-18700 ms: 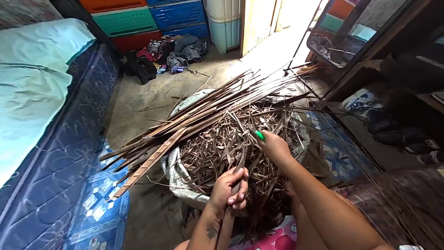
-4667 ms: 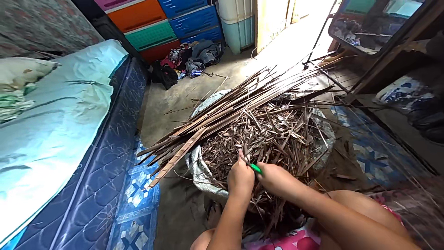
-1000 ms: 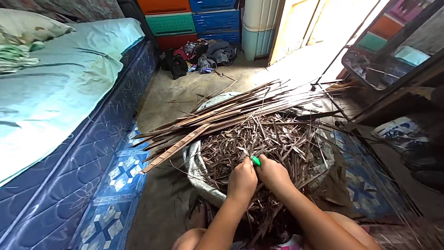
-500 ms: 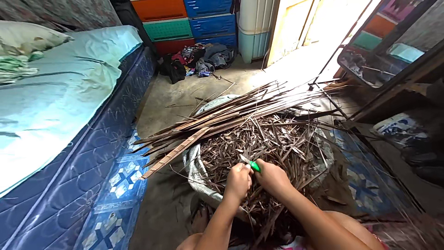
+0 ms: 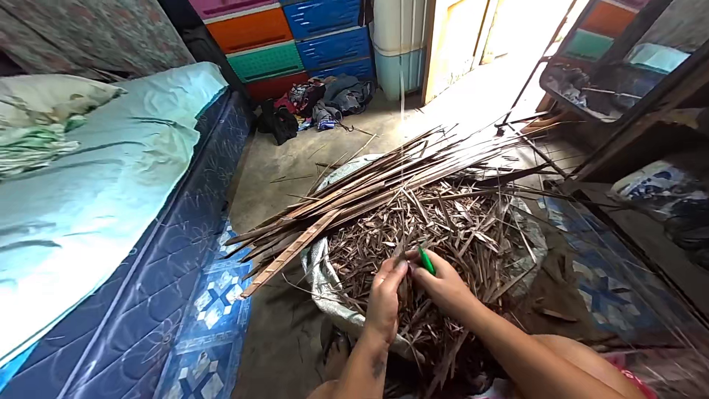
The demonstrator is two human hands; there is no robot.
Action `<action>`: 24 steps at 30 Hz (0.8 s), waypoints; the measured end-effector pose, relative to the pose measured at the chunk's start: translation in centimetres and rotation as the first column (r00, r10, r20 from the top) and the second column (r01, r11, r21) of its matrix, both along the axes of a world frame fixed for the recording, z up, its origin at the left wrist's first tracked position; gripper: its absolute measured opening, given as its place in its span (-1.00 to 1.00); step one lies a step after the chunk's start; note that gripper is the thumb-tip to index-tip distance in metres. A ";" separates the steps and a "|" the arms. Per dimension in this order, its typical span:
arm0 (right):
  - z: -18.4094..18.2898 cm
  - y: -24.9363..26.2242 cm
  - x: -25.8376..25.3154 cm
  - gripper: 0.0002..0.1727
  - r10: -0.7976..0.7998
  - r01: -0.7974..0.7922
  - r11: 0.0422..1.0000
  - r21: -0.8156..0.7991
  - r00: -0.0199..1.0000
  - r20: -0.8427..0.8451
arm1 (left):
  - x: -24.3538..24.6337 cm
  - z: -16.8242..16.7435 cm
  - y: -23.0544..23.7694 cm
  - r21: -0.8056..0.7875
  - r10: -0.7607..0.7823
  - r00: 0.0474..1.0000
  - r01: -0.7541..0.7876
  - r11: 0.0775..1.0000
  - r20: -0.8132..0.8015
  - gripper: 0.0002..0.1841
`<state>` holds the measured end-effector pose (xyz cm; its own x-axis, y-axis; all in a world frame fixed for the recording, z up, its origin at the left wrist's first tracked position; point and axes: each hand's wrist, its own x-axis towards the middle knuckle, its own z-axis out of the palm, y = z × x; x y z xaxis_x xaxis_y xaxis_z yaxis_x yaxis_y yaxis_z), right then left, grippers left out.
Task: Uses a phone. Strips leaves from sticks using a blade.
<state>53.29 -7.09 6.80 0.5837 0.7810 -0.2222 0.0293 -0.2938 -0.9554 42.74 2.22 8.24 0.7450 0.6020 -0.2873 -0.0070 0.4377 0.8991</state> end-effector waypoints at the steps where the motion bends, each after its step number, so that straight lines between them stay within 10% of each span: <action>1: -0.1 0.0 -0.8 -0.68 -0.018 0.025 0.996 0.082 0.996 -0.087 | 0.1 -0.3 -0.1 0.000 0.003 0.999 -0.003 1.000 0.055 -0.62; 9: 0.0 -0.2 -0.6 -0.80 0.028 0.044 0.982 0.184 0.928 -0.371 | 0.6 -0.8 0.3 -0.100 0.089 0.978 -0.072 0.992 0.187 -0.60; 14: 0.1 -1.3 2.4 -0.83 0.017 0.106 0.973 0.207 0.855 -0.519 | 0.1 0.8 2.6 -0.173 -0.063 0.996 0.052 0.984 -0.058 -0.02; 18: -0.3 -1.5 4.5 -0.84 -0.129 0.275 0.942 0.193 0.826 -0.549 | -0.8 0.2 2.7 -0.227 -0.388 0.920 0.369 0.901 -0.044 -0.43; 24: -1.3 -0.7 4.8 -0.58 -0.347 0.360 0.931 -0.055 0.924 0.161 | -0.1 -0.2 1.4 -0.236 -0.347 0.933 0.319 0.918 -0.091 -0.58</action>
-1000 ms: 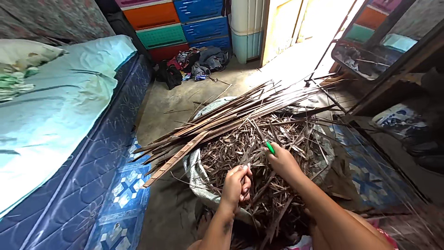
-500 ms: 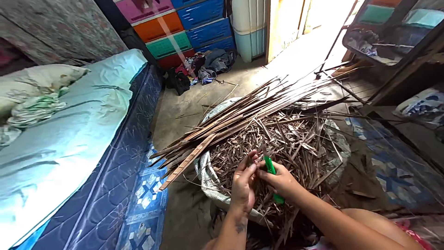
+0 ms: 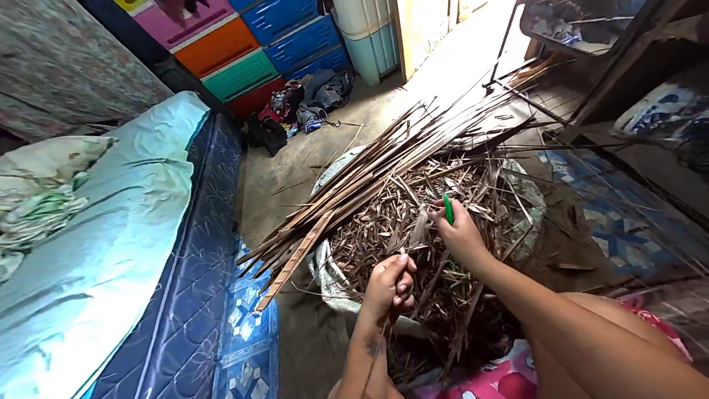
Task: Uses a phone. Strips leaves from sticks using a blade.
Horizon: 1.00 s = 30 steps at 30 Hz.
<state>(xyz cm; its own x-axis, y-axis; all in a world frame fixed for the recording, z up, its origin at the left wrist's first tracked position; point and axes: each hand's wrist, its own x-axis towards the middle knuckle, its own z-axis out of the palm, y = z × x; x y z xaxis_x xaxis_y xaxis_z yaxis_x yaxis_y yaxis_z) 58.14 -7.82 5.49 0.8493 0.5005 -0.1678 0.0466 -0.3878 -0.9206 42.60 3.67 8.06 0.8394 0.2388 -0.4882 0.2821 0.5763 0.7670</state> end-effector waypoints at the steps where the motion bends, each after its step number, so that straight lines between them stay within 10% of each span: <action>1: 0.5 -0.1 -0.6 -0.57 0.096 -0.086 0.989 -0.119 0.992 0.082 | 0.1 0.1 0.0 0.016 0.052 0.998 -0.051 0.999 -0.025 -0.59; 6: 2.5 0.1 -5.5 -0.67 0.541 -0.444 0.789 -0.424 0.830 0.138 | 0.0 0.7 0.0 -0.047 0.194 0.981 -0.195 0.980 -0.028 -0.56; 11: 2.1 1.6 -1.2 -0.64 0.362 -0.207 0.743 -0.637 0.924 0.122 | 0.1 1.0 -1.1 -0.074 0.139 0.990 -0.140 0.987 -0.012 -0.55; 16: 3.9 1.0 -4.3 -0.62 0.458 -0.380 0.736 -0.560 0.889 -0.001 | -0.1 0.4 -0.5 -0.295 0.175 0.984 -0.162 0.942 0.018 -0.48; 21: 3.2 0.8 -1.7 -0.63 0.368 -0.275 0.726 -0.630 0.930 0.019 | -1.2 -0.3 0.1 -0.773 0.210 0.969 -0.035 0.633 0.128 -0.55; 24: 3.3 0.4 0.9 -0.65 0.269 -0.196 0.754 -0.626 0.963 0.022 | -1.1 -0.7 0.2 -0.841 0.179 0.960 0.090 0.533 0.217 -0.62; 30: 5.2 -0.2 -5.0 -0.69 0.567 -0.517 0.677 -0.524 0.820 -0.078 | -1.1 -1.2 0.7 -0.847 0.191 0.963 0.062 0.528 0.189 -0.65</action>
<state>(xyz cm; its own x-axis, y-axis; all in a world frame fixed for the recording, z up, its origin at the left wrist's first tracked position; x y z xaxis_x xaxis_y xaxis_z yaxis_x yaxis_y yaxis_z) 53.13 -8.01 10.74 0.4788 0.7411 -0.4706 0.4639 -0.6687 -0.5811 41.48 4.33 6.84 0.9510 -0.1174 -0.2859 0.1065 0.9929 -0.0533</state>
